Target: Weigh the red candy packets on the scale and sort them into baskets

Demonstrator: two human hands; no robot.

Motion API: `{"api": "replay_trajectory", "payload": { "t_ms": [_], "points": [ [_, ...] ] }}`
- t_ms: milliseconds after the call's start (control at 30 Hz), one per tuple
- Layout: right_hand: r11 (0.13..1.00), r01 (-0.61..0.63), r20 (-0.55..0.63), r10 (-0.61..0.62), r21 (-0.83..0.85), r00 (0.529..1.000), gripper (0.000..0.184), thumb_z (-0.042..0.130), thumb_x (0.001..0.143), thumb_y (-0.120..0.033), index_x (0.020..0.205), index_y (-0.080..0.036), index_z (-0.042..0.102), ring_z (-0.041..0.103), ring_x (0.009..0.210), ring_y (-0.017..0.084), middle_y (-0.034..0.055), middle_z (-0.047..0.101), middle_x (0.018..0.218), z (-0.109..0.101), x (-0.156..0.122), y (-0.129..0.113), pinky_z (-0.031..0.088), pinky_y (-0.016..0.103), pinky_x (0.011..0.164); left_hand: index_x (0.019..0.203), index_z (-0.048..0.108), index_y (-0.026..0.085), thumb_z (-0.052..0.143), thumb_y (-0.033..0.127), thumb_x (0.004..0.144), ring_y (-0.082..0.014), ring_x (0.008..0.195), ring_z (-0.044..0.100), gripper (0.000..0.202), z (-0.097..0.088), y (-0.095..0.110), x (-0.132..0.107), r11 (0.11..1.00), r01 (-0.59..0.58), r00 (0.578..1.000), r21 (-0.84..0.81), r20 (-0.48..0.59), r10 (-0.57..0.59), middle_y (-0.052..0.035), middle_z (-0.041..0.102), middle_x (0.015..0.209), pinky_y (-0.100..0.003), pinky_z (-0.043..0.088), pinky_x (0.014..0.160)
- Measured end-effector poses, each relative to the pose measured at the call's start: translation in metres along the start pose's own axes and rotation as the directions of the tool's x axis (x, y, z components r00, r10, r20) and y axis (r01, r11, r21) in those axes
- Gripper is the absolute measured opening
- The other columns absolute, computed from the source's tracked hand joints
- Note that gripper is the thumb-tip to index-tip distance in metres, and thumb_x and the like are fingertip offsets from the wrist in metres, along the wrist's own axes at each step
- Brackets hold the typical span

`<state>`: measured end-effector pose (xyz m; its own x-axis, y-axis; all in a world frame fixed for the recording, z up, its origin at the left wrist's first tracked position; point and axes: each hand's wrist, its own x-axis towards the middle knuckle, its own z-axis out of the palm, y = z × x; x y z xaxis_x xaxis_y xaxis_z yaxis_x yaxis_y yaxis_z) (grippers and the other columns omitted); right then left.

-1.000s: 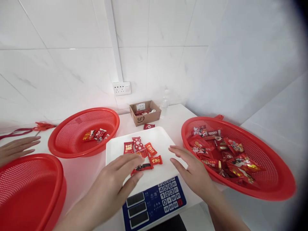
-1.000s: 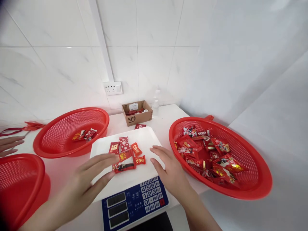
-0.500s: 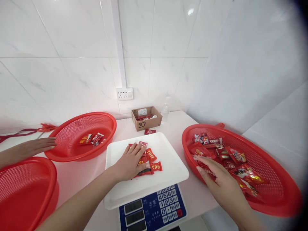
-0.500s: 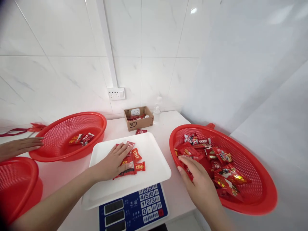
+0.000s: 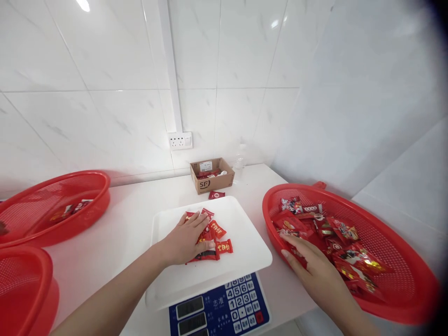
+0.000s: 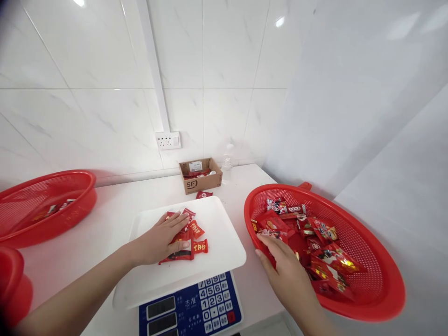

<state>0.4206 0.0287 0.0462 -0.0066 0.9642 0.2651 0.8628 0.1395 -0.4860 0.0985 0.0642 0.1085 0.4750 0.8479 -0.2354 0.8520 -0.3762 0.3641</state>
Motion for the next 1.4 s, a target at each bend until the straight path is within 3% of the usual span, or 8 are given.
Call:
{"api": "replay_trajectory", "payload": {
  "t_ms": [233,400,500,633,867,1200,1300,1400],
  "points": [
    [0.999,0.005,0.002,-0.005,-0.046,1.0,0.041,0.042,0.086,-0.045,0.115,-0.022,0.059,0.054,0.113,0.027,0.0078,0.06,0.122,0.002,0.0,0.0,0.048,0.046,0.089,0.132,0.041,0.025,0.026,0.052,0.092,-0.0235,0.138,0.012,0.051,-0.004,-0.01,0.011,0.998,-0.015,0.989,-0.067,-0.148,0.005,-0.001,0.039,0.142,-0.045,0.015,0.111],
    [0.998,0.005,-0.001,-0.005,-0.065,1.0,0.041,0.042,0.086,-0.045,0.116,-0.024,0.059,0.054,0.114,0.027,0.0073,0.06,0.122,0.002,0.0,0.0,0.05,0.045,0.087,0.099,0.062,0.021,0.034,0.036,0.091,-0.0246,0.119,0.045,0.033,-0.009,-0.014,0.027,0.997,0.071,0.944,0.003,-0.324,-0.066,-0.0054,0.063,0.107,-0.04,0.035,0.099],
    [0.997,0.01,0.005,-0.009,-0.073,1.0,0.042,0.041,0.086,-0.046,0.115,-0.023,0.06,0.054,0.114,0.027,0.0077,0.06,0.122,0.001,0.0,0.0,0.05,0.044,0.087,0.085,0.063,0.017,0.046,0.04,0.085,-0.0277,0.1,0.054,0.029,-0.009,-0.017,0.035,0.993,0.116,0.93,0.029,-0.355,-0.098,-0.0109,0.061,0.096,-0.043,0.039,0.091],
    [0.996,0.04,-0.006,-0.04,-0.083,0.999,0.041,0.042,0.086,-0.045,0.114,-0.022,0.06,0.055,0.113,0.027,0.0079,0.061,0.12,0.001,0.0,0.0,0.051,0.044,0.087,0.075,0.062,0.017,0.054,0.037,0.08,-0.0282,0.099,0.052,0.022,-0.008,-0.017,0.04,0.995,0.093,0.929,0.036,-0.363,-0.074,-0.0109,0.059,0.094,-0.042,0.038,0.091],
    [0.993,0.037,-0.015,-0.039,-0.115,0.999,0.041,0.041,0.085,-0.046,0.113,-0.023,0.061,0.056,0.111,0.027,0.0076,0.063,0.119,0.001,0.0,-0.001,0.052,0.044,0.084,0.085,0.054,0.021,0.05,0.025,0.079,-0.0223,0.089,0.056,0.008,-0.008,-0.002,0.037,0.987,0.107,0.912,-0.118,-0.383,-0.144,-0.0055,0.06,0.092,-0.033,0.044,0.075],
    [0.993,0.017,0.015,-0.016,-0.117,1.0,0.043,0.04,0.086,-0.045,0.116,-0.021,0.059,0.055,0.113,0.027,0.0086,0.061,0.12,0.0,-0.001,-0.003,0.051,0.044,0.086,0.095,0.045,0.026,0.042,0.029,0.086,-0.014,0.065,0.06,0.011,-0.007,-0.001,0.036,0.931,0.113,0.913,-0.348,-0.333,-0.235,0.0031,0.064,0.076,-0.023,0.046,0.055],
    [0.993,0.015,0.011,-0.014,-0.116,1.0,0.043,0.04,0.085,-0.045,0.115,-0.022,0.06,0.056,0.111,0.027,0.0089,0.062,0.119,0.0,0.0,-0.003,0.052,0.044,0.084,0.093,0.049,0.025,0.045,0.031,0.085,-0.0155,0.07,0.062,0.01,-0.003,-0.001,0.038,0.934,0.125,0.91,-0.336,-0.335,-0.243,0.0005,0.066,0.083,-0.025,0.048,0.055],
    [0.992,0.023,-0.001,-0.023,-0.123,1.0,0.042,0.041,0.085,-0.046,0.114,-0.022,0.06,0.058,0.109,0.027,0.0093,0.062,0.118,0.001,0.0,-0.001,0.053,0.043,0.081,0.086,0.055,0.023,0.048,0.026,0.083,-0.0204,0.087,0.061,0.008,-0.002,-0.001,0.04,0.96,0.13,0.896,-0.246,-0.385,-0.22,-0.0026,0.066,0.088,-0.034,0.049,0.078]
  ]
}}
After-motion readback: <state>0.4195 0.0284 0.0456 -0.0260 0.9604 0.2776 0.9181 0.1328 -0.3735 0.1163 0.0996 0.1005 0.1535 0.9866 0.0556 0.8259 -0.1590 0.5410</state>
